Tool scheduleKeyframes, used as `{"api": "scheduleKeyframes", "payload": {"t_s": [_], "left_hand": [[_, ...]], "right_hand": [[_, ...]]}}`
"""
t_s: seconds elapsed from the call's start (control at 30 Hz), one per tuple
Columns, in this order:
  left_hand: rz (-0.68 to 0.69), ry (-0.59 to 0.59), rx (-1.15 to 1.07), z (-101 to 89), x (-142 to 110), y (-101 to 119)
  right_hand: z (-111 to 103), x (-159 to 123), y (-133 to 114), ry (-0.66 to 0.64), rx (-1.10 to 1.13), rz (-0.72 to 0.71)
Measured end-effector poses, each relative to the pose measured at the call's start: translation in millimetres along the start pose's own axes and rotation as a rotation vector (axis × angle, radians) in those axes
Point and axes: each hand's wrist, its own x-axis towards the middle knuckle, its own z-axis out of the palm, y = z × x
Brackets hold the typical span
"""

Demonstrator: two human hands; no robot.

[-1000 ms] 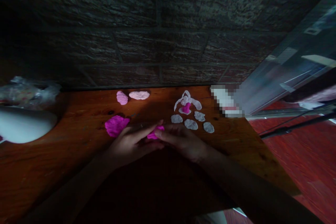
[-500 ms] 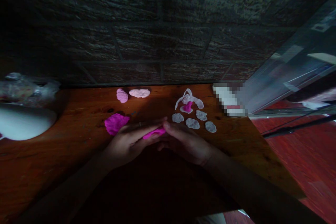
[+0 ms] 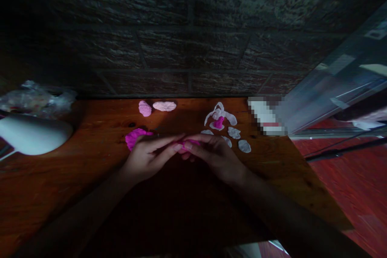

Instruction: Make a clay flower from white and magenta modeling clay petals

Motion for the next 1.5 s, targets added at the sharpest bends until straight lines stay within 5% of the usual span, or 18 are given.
{"api": "scheduleKeyframes", "payload": {"t_s": [0.3,0.63,0.83,1.1,1.5], "left_hand": [[-0.097,-0.014,-0.022,5.6,0.1,-3.7],[0.181,-0.14,0.354,-2.6,1.9,-10.6],[0.322,-0.114,0.412,-7.8,4.7,-6.0],[0.297,0.002,0.372,-8.0,1.7,-4.8],[0.141,-0.08,0.17,1.1,1.8,-5.5]], "right_hand": [[0.1,0.0,-1.8,0.11,-0.14,-0.049],[-5.4,0.8,1.9,0.182,-0.101,0.025],[-4.7,0.8,4.1,0.188,-0.022,0.063],[-5.2,2.6,-0.7,0.081,-0.189,0.096],[-4.3,1.2,-0.9,0.084,-0.34,-0.034]]}}
